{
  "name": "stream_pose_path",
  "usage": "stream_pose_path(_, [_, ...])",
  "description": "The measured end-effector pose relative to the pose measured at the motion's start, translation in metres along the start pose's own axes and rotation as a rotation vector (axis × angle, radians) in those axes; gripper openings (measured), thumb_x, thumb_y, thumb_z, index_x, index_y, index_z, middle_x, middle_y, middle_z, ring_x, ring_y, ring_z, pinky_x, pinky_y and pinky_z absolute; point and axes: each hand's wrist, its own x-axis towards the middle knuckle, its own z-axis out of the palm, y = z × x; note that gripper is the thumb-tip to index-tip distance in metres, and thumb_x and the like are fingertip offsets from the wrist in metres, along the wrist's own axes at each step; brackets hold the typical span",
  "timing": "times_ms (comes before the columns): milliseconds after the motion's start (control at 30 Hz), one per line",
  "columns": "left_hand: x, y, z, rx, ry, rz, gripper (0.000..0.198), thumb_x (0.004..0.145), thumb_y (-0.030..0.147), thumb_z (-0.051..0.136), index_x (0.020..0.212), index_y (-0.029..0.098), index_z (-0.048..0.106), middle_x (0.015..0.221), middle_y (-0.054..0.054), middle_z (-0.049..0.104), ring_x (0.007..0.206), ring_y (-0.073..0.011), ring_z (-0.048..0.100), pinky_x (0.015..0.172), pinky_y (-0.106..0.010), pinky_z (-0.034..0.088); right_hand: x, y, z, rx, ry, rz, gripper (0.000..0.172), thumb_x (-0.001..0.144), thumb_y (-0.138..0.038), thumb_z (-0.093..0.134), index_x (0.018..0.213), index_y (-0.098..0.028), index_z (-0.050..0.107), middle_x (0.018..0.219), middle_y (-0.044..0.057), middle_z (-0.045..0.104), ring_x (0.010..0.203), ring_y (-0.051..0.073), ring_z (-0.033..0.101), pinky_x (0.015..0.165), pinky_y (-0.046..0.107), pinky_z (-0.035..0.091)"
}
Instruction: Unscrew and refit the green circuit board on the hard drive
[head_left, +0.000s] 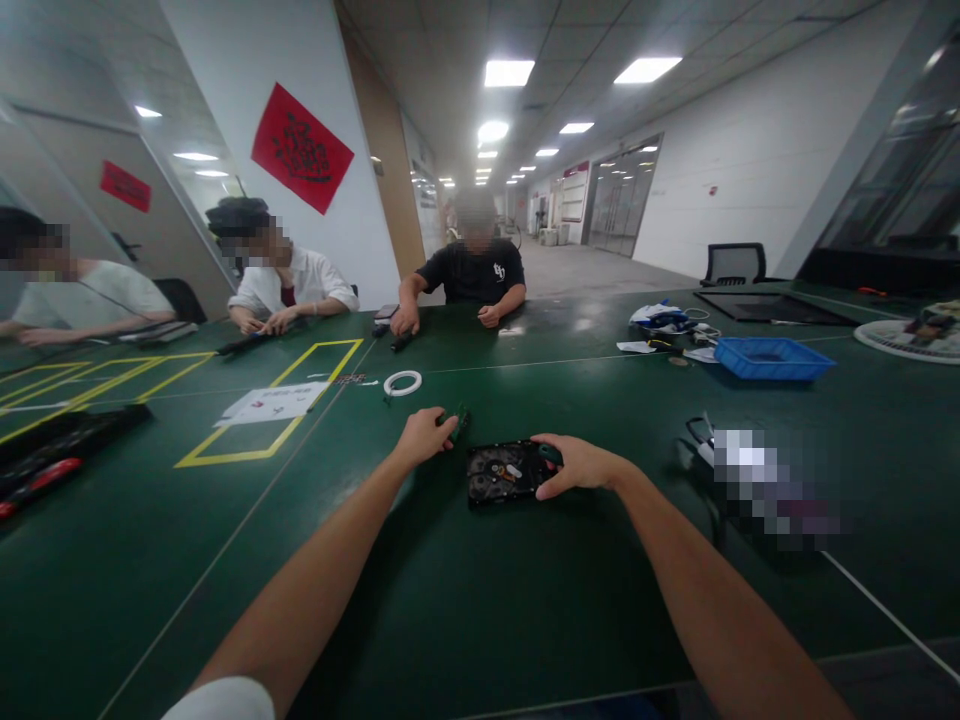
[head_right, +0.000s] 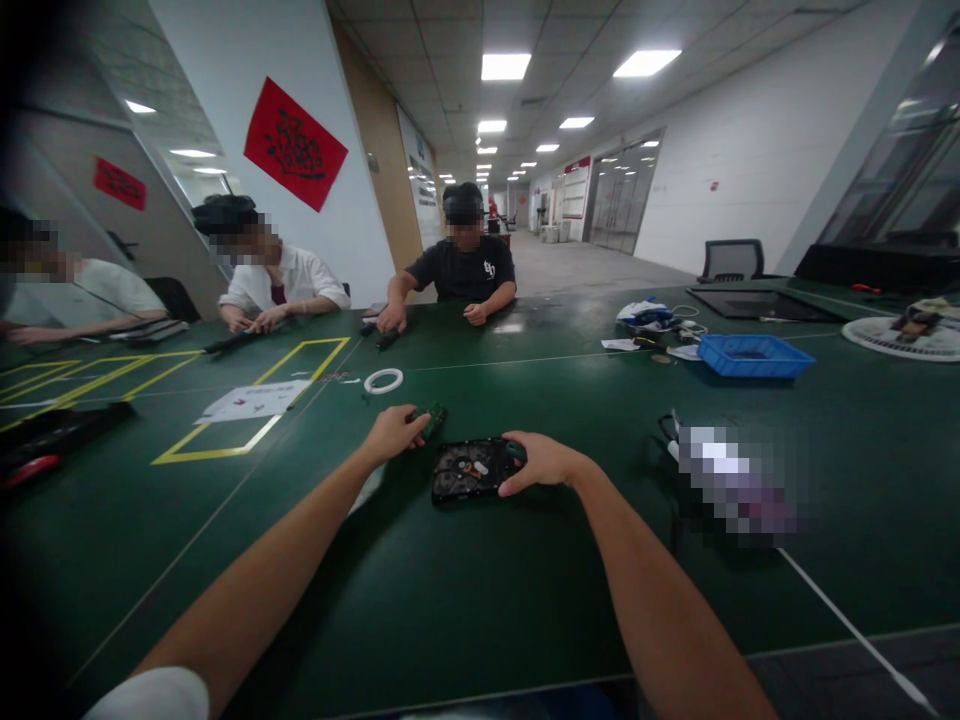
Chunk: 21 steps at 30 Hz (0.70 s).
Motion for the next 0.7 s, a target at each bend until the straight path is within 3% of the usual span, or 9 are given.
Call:
stream_pose_path(167, [0.003,-0.006,0.002,-0.031,0.032,-0.027,0.029,0.093,0.044,0.056,0.077,0.020,0.053,0.066,-0.004,0.072,0.060,-0.0178,0.072,0.053,-0.022,0.049,0.001,0.000,0.001,0.011,-0.014,-0.012,0.112,0.053,-0.053,0.092,0.150,-0.023,0.045,0.145,0.012,0.050,0.112,0.028,0.060,0.097,0.039,0.048])
stream_pose_path(533, [0.008,-0.010,-0.006,-0.128,0.190,-0.019,0.025,0.089,0.043,0.060,0.083,0.019,0.060,0.069,-0.002,0.071,0.065,-0.0186,0.071,0.059,-0.024,0.051,0.005,-0.001,0.010,-0.016,0.049,-0.011,0.113,0.054,-0.057,0.090,0.150,-0.020,0.044,0.144,0.014,0.050,0.127,0.035,0.050,0.106,0.043,0.040])
stream_pose_path(700, [0.007,0.001,-0.001,-0.369,0.173,0.058,0.027,0.089,0.042,0.063,0.098,0.017,0.059,0.087,-0.005,0.073,0.073,-0.0193,0.073,0.064,-0.028,0.056,0.006,0.000,0.012,0.134,0.078,0.000,0.107,0.056,-0.051,0.092,0.148,-0.022,0.047,0.127,0.013,0.060,0.107,0.028,0.061,0.093,0.040,0.048])
